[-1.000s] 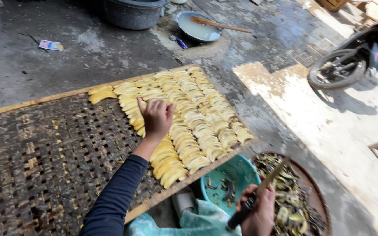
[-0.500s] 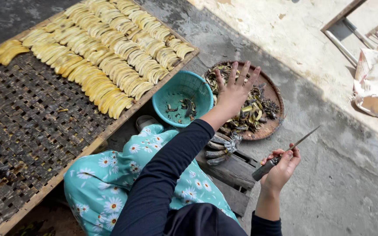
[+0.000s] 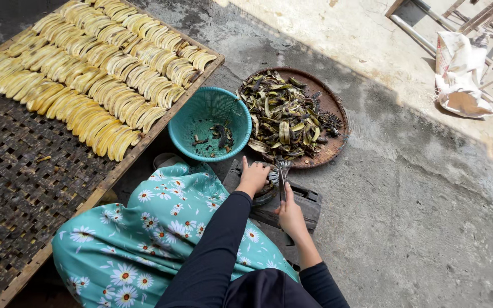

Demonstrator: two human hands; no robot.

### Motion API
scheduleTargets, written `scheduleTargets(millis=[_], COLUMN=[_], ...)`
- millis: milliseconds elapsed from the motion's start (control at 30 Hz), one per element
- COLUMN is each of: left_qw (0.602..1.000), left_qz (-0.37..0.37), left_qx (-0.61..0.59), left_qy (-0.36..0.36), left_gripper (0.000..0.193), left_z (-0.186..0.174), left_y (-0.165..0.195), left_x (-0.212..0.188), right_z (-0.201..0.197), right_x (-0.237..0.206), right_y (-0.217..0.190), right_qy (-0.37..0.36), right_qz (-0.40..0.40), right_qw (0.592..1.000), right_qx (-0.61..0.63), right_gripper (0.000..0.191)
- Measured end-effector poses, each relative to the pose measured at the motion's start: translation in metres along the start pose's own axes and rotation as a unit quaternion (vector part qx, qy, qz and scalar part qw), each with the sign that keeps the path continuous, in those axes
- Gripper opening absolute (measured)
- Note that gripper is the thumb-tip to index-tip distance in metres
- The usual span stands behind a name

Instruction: The person sits on the ground and peels bananas with a knife, dropping the peels into a basket and onto a tray of discarded peels. They slice the peeled bananas into thin pieces and arrange the slices in rows on a large woven bamboo drying tray, working one banana at a time.

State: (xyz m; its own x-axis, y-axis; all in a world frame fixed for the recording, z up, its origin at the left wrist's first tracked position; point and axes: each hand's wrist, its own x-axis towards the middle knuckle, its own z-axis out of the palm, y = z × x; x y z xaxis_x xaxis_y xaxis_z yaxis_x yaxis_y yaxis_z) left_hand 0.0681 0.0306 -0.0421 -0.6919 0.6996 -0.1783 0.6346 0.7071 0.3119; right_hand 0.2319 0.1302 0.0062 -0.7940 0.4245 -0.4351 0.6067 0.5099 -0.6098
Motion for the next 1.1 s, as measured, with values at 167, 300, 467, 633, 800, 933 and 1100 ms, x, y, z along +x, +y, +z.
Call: scheduleTargets(millis=[167,300,467,633,800,933,1100], left_qw=[0.996,0.995,0.993,0.988,0.981,0.979,0.899], left_qz=[-0.046,-0.07,-0.105,-0.12,-0.128,-0.125,-0.279], left_qx=[-0.071,-0.07,-0.055,-0.094,-0.134,-0.145,-0.337], left_qy=[-0.011,-0.002,-0.001,-0.022,-0.054,-0.067,-0.007], left_gripper=[0.05,0.057,0.062,0.049,0.043,0.042,0.066], left_z=[-0.013,-0.005,0.002,0.006,0.007,0.006,-0.015], left_y=[0.001,0.003,0.002,0.001,-0.002,0.003,-0.007], left_x=[0.008,0.012,0.018,0.019,0.017,0.009,0.01], right_z=[0.013,0.02,0.017,0.011,0.015,0.018,0.016], right_x=[0.014,0.015,0.013,0.011,0.024,0.029,0.012], right_y=[-0.014,-0.026,-0.038,-0.051,-0.062,-0.071,-0.061], right_qy=[0.018,0.042,0.029,0.018,-0.005,0.013,0.062], right_qz=[-0.069,-0.083,-0.049,-0.058,-0.031,-0.044,-0.021], right_qw=[0.994,0.986,0.982,0.98,0.978,0.98,0.994], right_qx=[-0.088,-0.138,-0.179,-0.19,-0.208,-0.192,-0.092], right_gripper=[0.071,0.072,0.071,0.073,0.079,0.075,0.061])
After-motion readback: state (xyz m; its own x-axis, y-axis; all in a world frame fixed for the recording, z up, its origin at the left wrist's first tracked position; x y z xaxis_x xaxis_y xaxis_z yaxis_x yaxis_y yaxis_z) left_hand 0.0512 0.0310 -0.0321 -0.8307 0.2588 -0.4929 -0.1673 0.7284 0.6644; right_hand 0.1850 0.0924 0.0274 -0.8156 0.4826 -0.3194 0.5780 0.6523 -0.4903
